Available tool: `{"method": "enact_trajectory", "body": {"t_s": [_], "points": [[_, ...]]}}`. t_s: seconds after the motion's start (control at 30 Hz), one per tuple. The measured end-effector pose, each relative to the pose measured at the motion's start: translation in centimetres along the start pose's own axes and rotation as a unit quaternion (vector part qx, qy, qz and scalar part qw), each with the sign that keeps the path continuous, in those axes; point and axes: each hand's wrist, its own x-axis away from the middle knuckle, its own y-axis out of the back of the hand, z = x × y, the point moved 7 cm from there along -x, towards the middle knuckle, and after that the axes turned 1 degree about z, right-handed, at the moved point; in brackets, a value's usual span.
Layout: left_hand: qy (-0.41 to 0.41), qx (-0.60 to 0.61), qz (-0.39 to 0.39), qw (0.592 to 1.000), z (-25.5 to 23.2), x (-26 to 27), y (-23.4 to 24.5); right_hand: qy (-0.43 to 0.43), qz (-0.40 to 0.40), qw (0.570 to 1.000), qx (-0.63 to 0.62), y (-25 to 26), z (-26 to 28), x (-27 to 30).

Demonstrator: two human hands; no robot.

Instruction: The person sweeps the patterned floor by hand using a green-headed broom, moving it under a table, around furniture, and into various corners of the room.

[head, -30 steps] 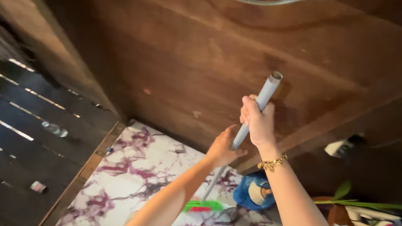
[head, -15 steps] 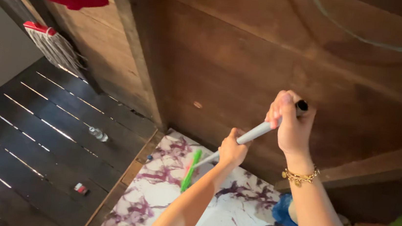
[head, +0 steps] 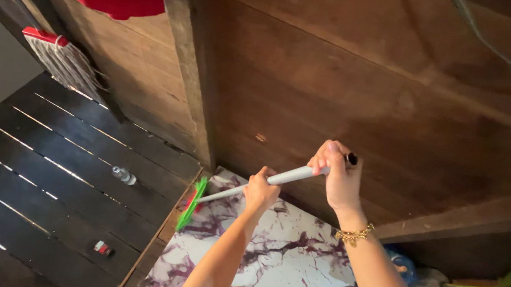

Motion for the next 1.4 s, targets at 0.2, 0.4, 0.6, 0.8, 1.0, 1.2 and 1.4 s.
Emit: {"method": "enact_trajectory", "body": {"t_s": [0.2, 0.4, 0.6, 0.8, 1.0, 1.2, 1.4], "points": [[0.004, -0.001, -0.02, 1.0, 0.7, 0.4, 1.9, -0.001, 0.026, 0.999, -0.034, -1.2, -0.8, 0.0], [-0.008, -0.012, 0.001, 1.0, 0.1, 1.1, 1.2, -0.009, 0.022, 0.998, -0.06, 0.0, -0.5, 0.4], [-0.024, -0.042, 0.027, 0.998, 0.3, 0.7, -0.7, -0.008, -0.002, 0.998, -0.057, 1.3, -0.4, 0.7], [-0.015, -0.065, -0.006, 0.998, 3.0, -0.1, 1.0, -0.024, -0.006, 0.999, -0.031, -0.5, -2.1, 1.5], [0.001, -0.088, 0.019, 0.996, 3.7, 1.1, 1.0, -0.024, -0.01, 0.997, -0.071, 0.2, -3.0, 3.1], [-0.032, -0.162, 0.212, 0.963, 3.9, 2.4, -3.7, -0.027, -0.006, 0.999, -0.033, 3.7, -2.3, 6.6], [-0.1, -0.164, 0.333, 0.923, 4.4, 7.3, -11.9, -0.051, -0.078, 0.995, -0.03, 10.9, -2.3, 13.4]]}}
